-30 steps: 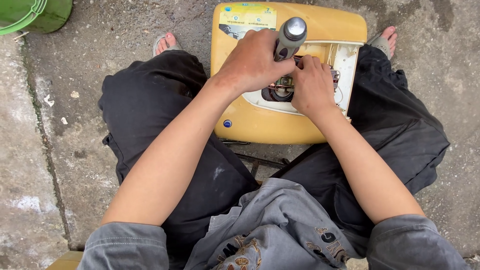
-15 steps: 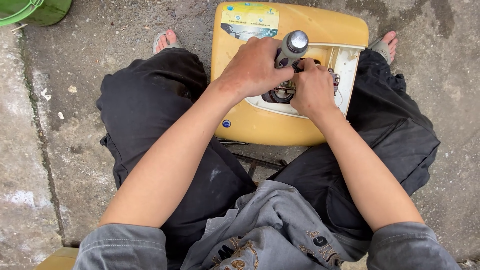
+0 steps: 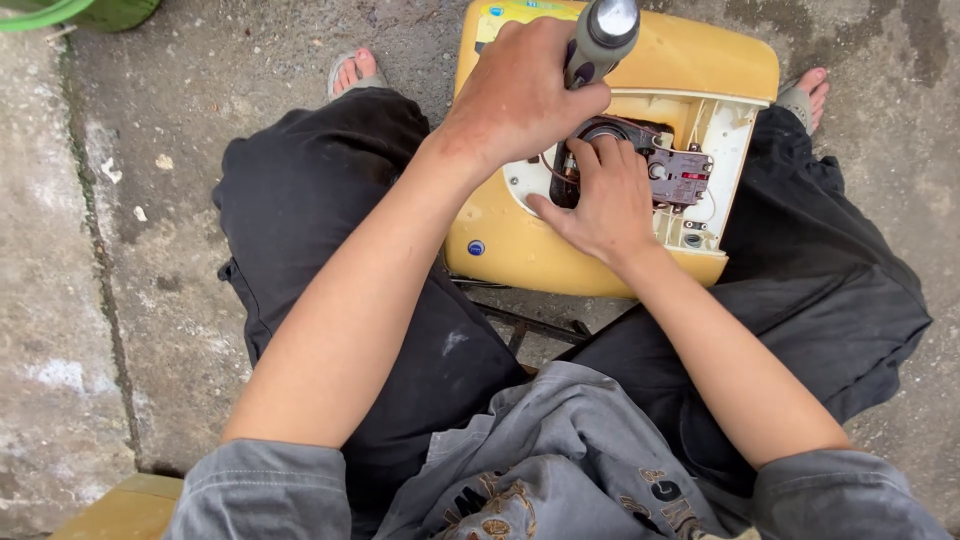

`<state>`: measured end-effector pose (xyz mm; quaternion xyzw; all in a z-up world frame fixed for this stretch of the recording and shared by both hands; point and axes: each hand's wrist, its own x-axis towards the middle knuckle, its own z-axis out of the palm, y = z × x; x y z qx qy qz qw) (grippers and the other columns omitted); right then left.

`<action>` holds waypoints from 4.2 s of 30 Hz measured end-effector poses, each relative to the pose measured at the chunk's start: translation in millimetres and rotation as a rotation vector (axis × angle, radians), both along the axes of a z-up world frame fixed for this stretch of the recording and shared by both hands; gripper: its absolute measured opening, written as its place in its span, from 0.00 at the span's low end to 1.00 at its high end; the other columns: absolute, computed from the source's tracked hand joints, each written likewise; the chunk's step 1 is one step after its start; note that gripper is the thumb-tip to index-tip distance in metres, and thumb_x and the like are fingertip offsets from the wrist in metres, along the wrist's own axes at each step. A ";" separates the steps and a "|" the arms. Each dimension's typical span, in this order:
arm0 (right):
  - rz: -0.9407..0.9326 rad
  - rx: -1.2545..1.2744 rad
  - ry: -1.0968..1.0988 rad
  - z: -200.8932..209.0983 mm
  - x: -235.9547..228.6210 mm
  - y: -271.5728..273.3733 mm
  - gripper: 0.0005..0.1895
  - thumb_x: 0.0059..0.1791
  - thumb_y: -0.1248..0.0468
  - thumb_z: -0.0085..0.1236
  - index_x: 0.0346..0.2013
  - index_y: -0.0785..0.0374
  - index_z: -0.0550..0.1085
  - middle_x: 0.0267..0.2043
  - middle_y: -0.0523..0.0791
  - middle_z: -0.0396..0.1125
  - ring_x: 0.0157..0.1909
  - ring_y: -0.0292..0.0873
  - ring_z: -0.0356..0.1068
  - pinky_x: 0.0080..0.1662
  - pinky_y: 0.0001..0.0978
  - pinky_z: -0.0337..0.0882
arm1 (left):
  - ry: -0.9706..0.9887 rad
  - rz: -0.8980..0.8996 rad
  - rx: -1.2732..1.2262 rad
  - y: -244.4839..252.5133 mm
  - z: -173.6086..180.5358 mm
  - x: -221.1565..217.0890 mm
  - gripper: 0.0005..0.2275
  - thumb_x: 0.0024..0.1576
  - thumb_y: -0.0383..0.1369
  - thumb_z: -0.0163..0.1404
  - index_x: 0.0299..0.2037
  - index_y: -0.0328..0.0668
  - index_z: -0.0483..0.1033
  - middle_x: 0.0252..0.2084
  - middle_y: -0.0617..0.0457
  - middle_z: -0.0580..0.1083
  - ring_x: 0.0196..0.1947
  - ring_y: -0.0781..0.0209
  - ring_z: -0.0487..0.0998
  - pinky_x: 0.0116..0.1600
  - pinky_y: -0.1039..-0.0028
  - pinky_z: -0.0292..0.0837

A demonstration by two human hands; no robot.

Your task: Reinstalling a control board and connecting wires inside a yellow appliance housing using a screwdriver.

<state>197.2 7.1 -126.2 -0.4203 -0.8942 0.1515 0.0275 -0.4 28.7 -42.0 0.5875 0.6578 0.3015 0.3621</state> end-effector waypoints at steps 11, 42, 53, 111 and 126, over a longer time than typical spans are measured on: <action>-0.003 -0.287 0.172 75.6 53.8 29.0 0.32 0.44 0.64 0.57 0.63 0.67 0.67 0.60 0.58 0.64 0.62 0.60 0.61 0.60 0.52 0.61 | 0.010 -0.055 -0.101 -2.6 22.6 4.0 0.11 0.53 0.39 0.51 0.23 0.47 0.66 0.20 0.57 0.66 0.28 0.55 0.60 0.34 0.62 0.59; 0.030 0.039 0.212 -0.7 78.9 30.8 0.33 0.41 0.66 0.61 0.61 0.74 0.72 0.53 0.53 0.63 0.56 0.59 0.61 0.60 0.52 0.63 | -0.262 -0.216 -0.315 -7.1 11.3 57.1 0.02 0.51 0.34 0.53 0.31 0.56 0.80 0.29 0.67 0.76 0.30 0.72 0.71 0.37 0.79 0.69; 0.028 0.063 0.142 3.3 76.4 30.9 0.37 0.38 0.64 0.63 0.62 0.73 0.72 0.54 0.54 0.64 0.57 0.60 0.61 0.62 0.52 0.62 | -0.274 -0.174 -0.240 -5.8 9.9 50.5 0.04 0.48 0.34 0.52 0.31 0.55 0.79 0.28 0.67 0.77 0.28 0.74 0.73 0.36 0.80 0.71; -0.219 -0.259 1.036 58.5 94.1 -25.5 0.29 0.63 0.69 0.47 0.15 0.64 0.68 0.28 0.50 0.66 0.52 0.57 0.77 0.57 0.42 0.72 | 0.187 -0.405 0.124 -42.1 -64.3 146.9 0.07 0.50 0.37 0.56 0.32 0.44 0.82 0.31 0.42 0.79 0.33 0.33 0.84 0.36 0.53 0.83; -0.541 -0.448 1.189 57.8 65.0 55.6 0.23 0.60 0.61 0.55 0.20 0.60 0.67 0.22 0.46 0.62 0.34 0.45 0.75 0.48 0.30 0.72 | 0.164 -0.350 0.006 24.8 -72.7 134.9 0.18 0.48 0.45 0.62 0.39 0.39 0.79 0.37 0.38 0.80 0.40 0.26 0.82 0.42 0.46 0.82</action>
